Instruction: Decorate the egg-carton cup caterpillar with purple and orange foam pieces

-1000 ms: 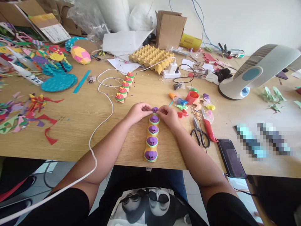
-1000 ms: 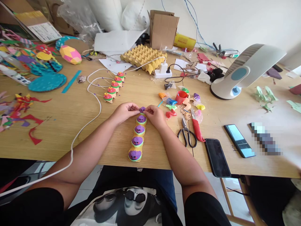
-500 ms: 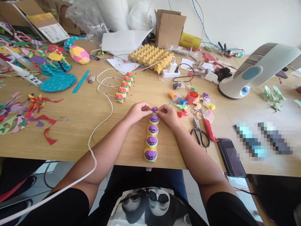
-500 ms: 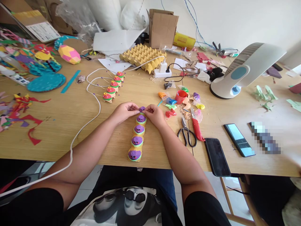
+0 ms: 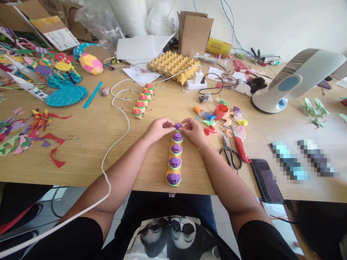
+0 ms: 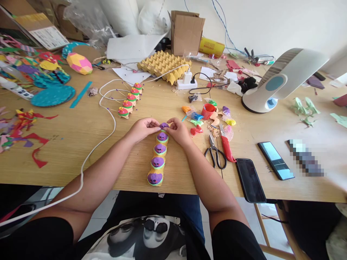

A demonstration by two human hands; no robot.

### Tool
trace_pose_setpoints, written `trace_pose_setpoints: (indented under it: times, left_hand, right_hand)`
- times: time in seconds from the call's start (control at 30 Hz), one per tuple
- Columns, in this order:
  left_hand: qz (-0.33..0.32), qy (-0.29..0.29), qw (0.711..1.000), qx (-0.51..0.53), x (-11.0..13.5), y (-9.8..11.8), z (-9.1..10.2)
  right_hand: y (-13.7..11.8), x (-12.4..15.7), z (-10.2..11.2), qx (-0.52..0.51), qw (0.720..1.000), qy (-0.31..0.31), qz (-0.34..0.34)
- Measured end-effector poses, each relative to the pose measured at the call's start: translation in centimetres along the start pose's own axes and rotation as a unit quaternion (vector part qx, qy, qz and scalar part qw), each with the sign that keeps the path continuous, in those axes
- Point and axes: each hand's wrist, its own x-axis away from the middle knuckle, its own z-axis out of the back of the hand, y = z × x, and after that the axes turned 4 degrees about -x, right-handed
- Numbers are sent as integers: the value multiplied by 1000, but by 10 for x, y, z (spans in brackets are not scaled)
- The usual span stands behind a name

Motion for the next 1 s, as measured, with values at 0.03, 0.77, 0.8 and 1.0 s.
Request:
trace_pose_setpoints:
  times: [0.03, 0.77, 0.8, 1.0]
  left_hand:
    - [0, 0, 1000, 0, 0, 0, 0]
    - [-1, -5, 1000, -1, -1, -1, 0]
    - [0, -5, 1000, -4, -1, -1, 0]
    - [0, -1, 1000, -12, 0, 0, 0]
  right_hand:
    - [0, 0, 1, -3, 1000, -3, -2]
    - [1, -1, 7, 5, 999, -33, -11]
    - [0, -1, 6, 5, 999, -31, -9]
    - [3, -3, 5, 12, 1000, -26, 7]
